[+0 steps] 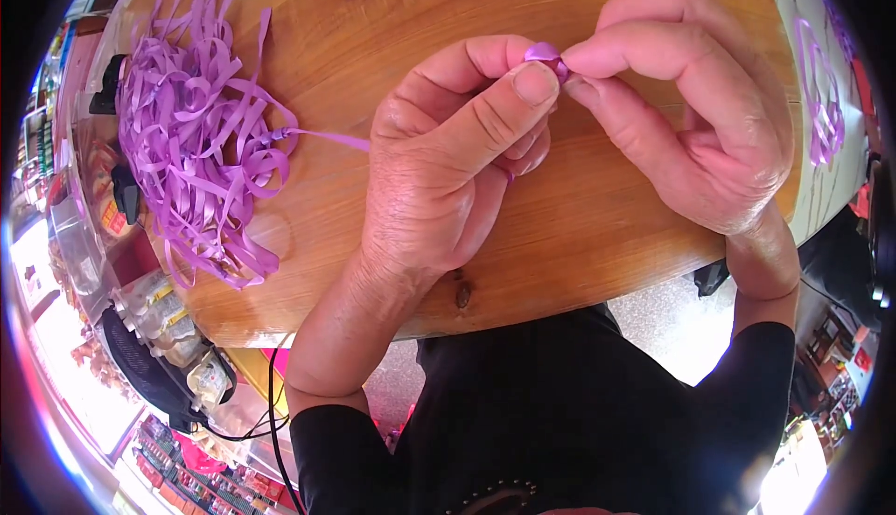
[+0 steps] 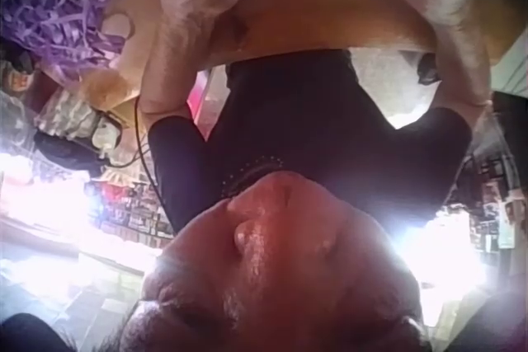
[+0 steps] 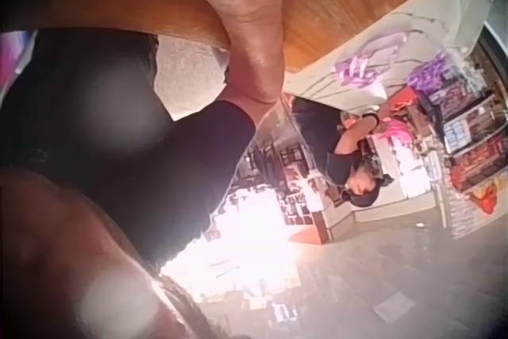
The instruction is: Tying knots in purple plastic ribbons to assemble toy components.
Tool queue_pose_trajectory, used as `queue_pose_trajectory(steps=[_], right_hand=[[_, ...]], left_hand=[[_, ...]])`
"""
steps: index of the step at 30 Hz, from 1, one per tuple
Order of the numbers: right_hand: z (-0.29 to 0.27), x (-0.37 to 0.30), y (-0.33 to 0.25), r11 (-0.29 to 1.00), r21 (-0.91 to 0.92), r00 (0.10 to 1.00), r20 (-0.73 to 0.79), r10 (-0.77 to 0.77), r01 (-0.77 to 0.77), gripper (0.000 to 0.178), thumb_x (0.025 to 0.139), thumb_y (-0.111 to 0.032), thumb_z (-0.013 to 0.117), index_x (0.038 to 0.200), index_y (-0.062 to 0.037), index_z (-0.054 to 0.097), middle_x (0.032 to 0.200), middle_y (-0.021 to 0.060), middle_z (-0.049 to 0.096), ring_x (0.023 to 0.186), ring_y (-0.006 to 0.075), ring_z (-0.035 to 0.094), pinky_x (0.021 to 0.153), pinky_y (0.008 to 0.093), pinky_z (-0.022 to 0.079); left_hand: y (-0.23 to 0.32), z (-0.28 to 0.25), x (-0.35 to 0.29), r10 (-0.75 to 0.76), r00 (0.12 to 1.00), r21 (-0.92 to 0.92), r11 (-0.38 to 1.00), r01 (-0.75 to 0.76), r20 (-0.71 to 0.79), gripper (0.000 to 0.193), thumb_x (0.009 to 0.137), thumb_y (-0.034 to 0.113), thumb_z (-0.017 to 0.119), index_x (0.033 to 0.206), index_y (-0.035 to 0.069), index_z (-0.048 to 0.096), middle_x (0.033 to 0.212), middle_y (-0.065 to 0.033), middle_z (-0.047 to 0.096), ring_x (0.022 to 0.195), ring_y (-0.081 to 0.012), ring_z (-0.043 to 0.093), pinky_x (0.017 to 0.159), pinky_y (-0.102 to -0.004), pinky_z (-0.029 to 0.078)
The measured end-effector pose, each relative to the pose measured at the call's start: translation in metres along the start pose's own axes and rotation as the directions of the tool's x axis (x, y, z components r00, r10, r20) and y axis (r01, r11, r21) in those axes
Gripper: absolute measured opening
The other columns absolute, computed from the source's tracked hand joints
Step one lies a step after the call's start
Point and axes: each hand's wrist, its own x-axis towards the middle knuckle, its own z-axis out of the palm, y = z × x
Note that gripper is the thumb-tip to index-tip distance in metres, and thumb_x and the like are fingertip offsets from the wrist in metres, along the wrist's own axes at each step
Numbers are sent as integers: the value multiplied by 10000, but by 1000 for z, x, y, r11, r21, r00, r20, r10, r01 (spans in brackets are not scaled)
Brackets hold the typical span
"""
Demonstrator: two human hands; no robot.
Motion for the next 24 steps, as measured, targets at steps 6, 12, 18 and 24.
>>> queue_pose_trajectory(steps=[6, 12, 18, 24], right_hand=[[0, 0, 0, 999, -31, 1000, 3, -19, 19, 151, 627, 43, 690, 751, -21, 632, 688, 85, 570, 555, 171, 533, 477, 250, 394], [-1, 1, 1, 998, -62, 999, 7, -31, 32, 134, 612, 31, 679, 723, -20, 624, 649, 84, 560, 521, 176, 519, 460, 254, 381], [-1, 1, 1, 995, -87, 999, 11, -49, 50, 117, 598, 20, 668, 695, -19, 615, 610, 84, 550, 487, 180, 505, 442, 258, 369], [-1, -1, 3, 996, -82, 999, -30, -24, 21, 104, 606, 13, 661, 688, -17, 606, 617, 86, 550, 494, 175, 506, 446, 254, 372]], left_hand=[[0, 1, 0, 6, 1000, 33, 999, -5, -19, 170, 887, 78, 542, 1041, 23, 591, 787, -4, 540, 602, -81, 361, 544, -221, 310], [2, 9, -1, -24, 996, 153, 988, 38, -88, 154, 874, 50, 555, 1013, -9, 587, 765, -23, 552, 586, -81, 394, 529, -219, 313], [2, 8, -1, -35, 996, 234, 971, 53, -82, 164, 867, 42, 565, 1014, -31, 579, 769, -30, 566, 589, -73, 404, 528, -217, 324], [0, 21, -2, 6, 992, 300, 953, 32, -125, 201, 863, 30, 571, 1050, -43, 559, 905, -60, 605, 635, -68, 436, 554, -201, 340]])
